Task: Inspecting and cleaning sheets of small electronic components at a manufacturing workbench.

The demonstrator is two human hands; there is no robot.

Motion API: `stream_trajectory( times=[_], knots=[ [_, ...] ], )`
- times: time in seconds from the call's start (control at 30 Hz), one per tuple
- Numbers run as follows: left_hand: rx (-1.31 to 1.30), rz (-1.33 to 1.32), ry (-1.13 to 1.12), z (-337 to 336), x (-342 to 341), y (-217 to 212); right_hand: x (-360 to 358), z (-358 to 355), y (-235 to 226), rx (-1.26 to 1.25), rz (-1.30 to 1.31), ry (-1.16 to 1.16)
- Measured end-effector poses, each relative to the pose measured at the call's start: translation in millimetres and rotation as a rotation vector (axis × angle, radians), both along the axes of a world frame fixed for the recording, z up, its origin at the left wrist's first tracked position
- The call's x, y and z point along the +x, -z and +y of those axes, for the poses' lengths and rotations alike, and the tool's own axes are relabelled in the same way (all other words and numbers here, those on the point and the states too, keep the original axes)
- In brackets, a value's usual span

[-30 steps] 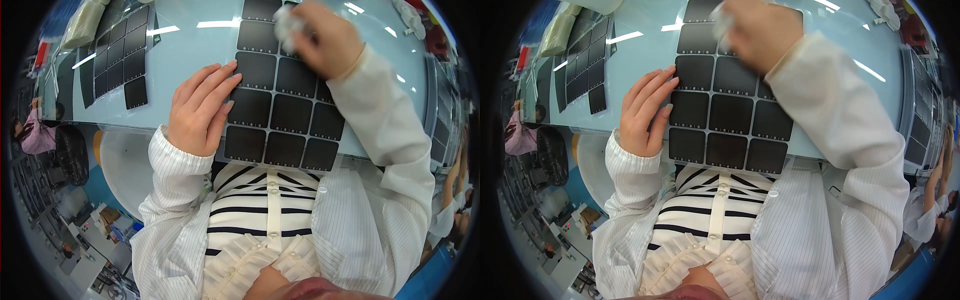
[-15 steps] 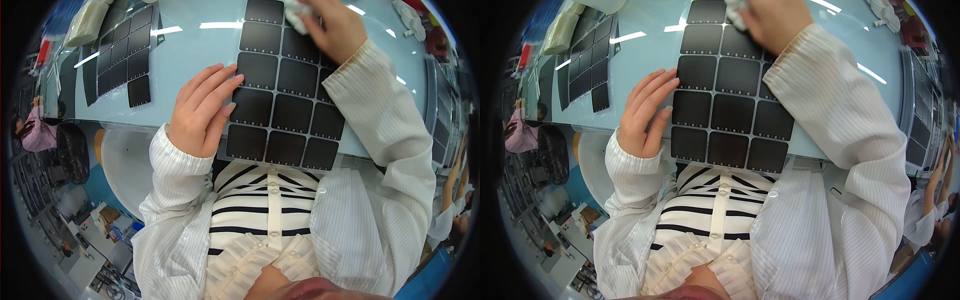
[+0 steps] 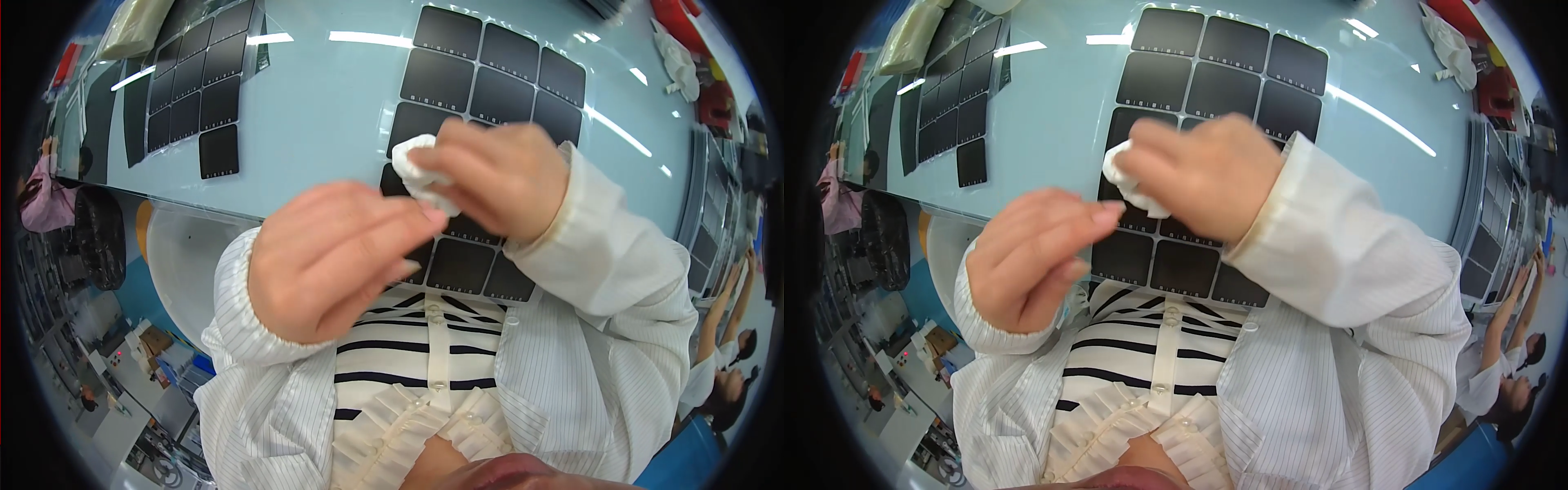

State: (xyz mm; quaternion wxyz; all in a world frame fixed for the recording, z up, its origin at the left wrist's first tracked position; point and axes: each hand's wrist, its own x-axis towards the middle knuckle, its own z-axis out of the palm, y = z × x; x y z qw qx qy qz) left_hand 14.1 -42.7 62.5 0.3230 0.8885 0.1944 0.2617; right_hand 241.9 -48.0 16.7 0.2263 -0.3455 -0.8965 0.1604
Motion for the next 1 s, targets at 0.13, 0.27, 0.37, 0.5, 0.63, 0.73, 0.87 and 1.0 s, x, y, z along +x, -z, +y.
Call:
stream_trajectory(
  times=[0.13, 0.27, 0.37, 0.5, 0.63, 0.73, 0.87, 1.0],
  knots=[
    [-0.086, -0.046, 0.212, 7.6, 3.6, -2.0, 27.6, 47.1, 2.9, 0.241, 0.008, 0.357],
    [-0.052, -0.035, 0.025, 16.3, 11.4, 9.8, 15.0, 48.9, 4.1, 0.205, -0.061, 0.417],
    [-0.021, 0.011, -0.096, 32.8, 10.5, 19.0, -0.8, 42.1, 3.2, 0.150, -0.006, 0.181],
    [-0.057, 0.049, -0.325, 49.2, 14.4, 33.4, 15.1, 79.7, 6.9, 0.265, -0.012, 0.496],
    [-0.081, 0.021, -0.399, 50.5, 16.7, 41.2, 3.9, 75.8, 5.7, 0.128, -0.033, 0.166],
    [-0.078, 0.017, -0.391, 51.3, 16.7, 43.6, 15.9, 91.7, 9.6, 0.161, 0.092, 0.528],
    [-0.055, 0.014, -0.393, 52.2, 18.8, 45.5, 7.8, 83.8, 7.9, 0.141, 0.053, 0.282],
    [0.010, 0.035, -0.353, 53.8, 19.6, 46.2, 19.6, 96.5, 9.7, 0.233, 0.057, 0.509]
  ],
)
